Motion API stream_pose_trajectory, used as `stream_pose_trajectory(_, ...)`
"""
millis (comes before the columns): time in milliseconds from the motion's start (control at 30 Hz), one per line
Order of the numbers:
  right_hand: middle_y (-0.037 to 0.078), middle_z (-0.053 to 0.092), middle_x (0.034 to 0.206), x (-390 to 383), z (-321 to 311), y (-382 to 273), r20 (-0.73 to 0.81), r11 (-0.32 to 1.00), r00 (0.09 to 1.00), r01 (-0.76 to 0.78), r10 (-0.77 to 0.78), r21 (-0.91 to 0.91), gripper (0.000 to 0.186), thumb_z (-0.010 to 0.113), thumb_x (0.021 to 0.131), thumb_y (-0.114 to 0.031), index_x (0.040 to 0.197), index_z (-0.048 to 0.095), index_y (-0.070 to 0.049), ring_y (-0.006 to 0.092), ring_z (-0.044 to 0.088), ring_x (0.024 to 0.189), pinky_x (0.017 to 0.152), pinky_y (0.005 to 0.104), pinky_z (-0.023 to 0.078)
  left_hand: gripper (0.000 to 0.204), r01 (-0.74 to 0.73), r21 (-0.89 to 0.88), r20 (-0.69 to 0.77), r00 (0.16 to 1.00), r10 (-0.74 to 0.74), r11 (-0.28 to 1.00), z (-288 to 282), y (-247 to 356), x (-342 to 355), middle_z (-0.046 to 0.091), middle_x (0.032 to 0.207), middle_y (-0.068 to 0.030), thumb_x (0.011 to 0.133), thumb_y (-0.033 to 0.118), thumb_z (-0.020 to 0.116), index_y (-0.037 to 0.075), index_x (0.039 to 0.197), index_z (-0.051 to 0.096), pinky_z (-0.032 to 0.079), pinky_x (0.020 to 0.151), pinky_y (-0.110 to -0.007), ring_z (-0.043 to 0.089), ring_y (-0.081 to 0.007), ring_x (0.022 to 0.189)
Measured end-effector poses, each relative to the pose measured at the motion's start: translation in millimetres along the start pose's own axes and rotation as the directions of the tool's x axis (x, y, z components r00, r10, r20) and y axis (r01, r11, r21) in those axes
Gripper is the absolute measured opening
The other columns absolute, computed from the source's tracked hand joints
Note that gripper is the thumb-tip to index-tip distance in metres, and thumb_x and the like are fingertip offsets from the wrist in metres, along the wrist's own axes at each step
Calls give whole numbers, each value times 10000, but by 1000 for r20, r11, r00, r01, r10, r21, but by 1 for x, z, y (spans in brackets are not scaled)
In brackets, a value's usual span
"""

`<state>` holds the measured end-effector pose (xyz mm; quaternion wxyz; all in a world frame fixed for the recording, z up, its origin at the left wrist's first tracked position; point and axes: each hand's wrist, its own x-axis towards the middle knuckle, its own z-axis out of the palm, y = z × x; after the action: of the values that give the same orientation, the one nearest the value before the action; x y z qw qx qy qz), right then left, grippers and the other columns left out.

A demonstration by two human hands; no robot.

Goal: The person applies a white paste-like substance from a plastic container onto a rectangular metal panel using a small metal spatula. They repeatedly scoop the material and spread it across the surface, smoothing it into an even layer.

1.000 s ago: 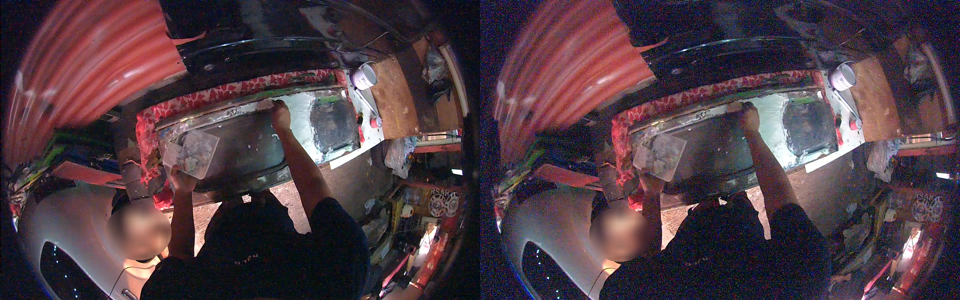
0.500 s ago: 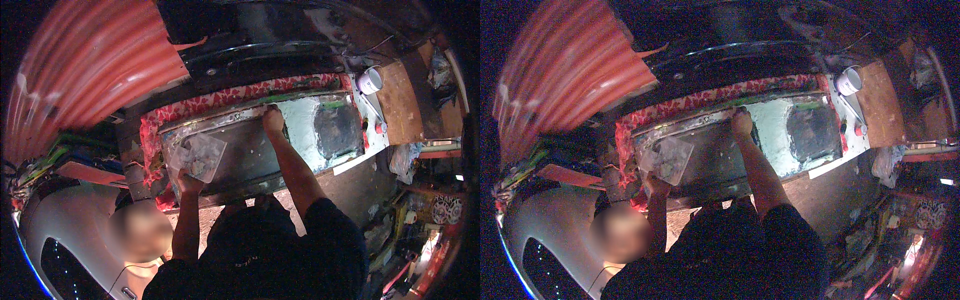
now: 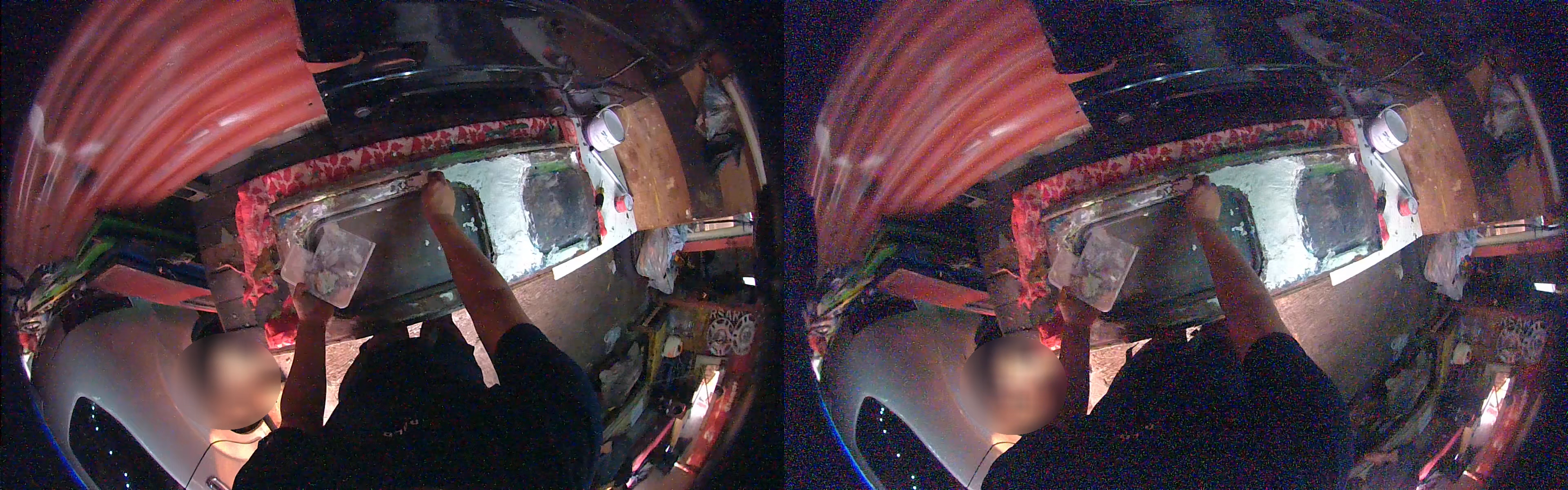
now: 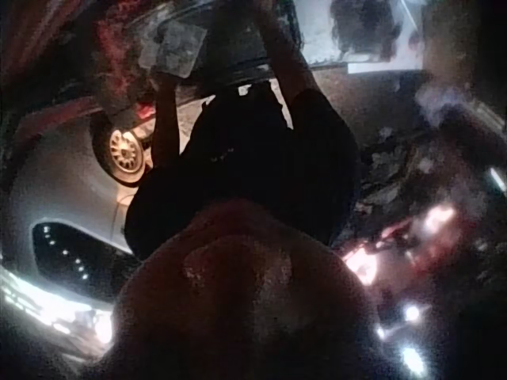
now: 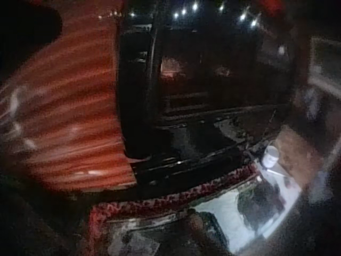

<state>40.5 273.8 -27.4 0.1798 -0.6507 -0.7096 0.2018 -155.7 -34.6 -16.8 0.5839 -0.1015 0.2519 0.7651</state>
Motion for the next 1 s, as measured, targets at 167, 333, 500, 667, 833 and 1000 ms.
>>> stream_pose_trajectory(167, 214, 642, 944, 3, 33, 16, 66, 972, 982, 186, -178, -146, 253, 444, 867, -201, 1003, 594, -49, 422, 615, 877, 773, 495, 504, 671, 49, -17, -25, 998, -50, 999, -6, 8, -2, 517, 1273, -131, 671, 219, 533, 90, 1323, 442, 380, 1022, -528, 482, -358, 1191)
stream_pose_trajectory(333, 208, 650, 923, -23, 40, -16, 52, 969, 972, 231, -228, -84, 261, 457, 868, -230, 972, 610, -45, 403, 624, 854, 763, 487, 513, 693, 42, -38, -2, 999, -42, 998, -2, 15, -16, 501, 1288, -131, 653, 225, 548, 89, 1323, 440, 370, 1022, -557, 460, -370, 1209)
stream_pose_trajectory(500, 201, 655, 904, -35, 33, -40, 81, 972, 970, 233, -230, -22, 229, 522, 825, -203, 950, 634, -48, 407, 623, 854, 754, 485, 517, 703, -10, 32, 16, 1000, 10, 999, -8, 20, -25, 490, 1307, -133, 663, 252, 560, 104, 1338, 433, 349, 1024, -598, 440, -372, 1229)
stream_pose_trajectory(667, 201, 658, 889, -47, 63, -53, 41, 969, 970, 241, -240, -45, 217, 559, 808, -189, 953, 646, -53, 404, 629, 845, 739, 479, 517, 725, -15, 23, -21, 1000, 16, 1000, 13, 16, -30, 477, 1333, -130, 660, 257, 555, 110, 1357, 419, 332, 1038, -603, 433, -378, 1233)
stream_pose_trajectory(833, 198, 672, 851, -53, 46, -61, -54, 935, 982, 188, -180, 299, 264, 601, 811, -247, 953, 668, -36, 372, 651, 796, 699, 451, 508, 653, -60, -6, 80, 995, 60, 998, -14, 19, -29, 492, 1320, -130, 736, 269, 532, 101, 1357, 424, 349, 1037, -557, 457, -363, 1218)
stream_pose_trajectory(1000, 114, 671, 807, -18, -29, -14, 0, 835, 998, -52, 63, 548, 269, 651, 824, -213, 971, 679, 11, 218, 611, 680, 618, 348, 476, 609, -79, -33, 49, 995, 81, 996, -48, 18, -21, 502, 1308, -126, 777, 284, 533, 100, 1349, 434, 356, 1032, -542, 467, -358, 1208)
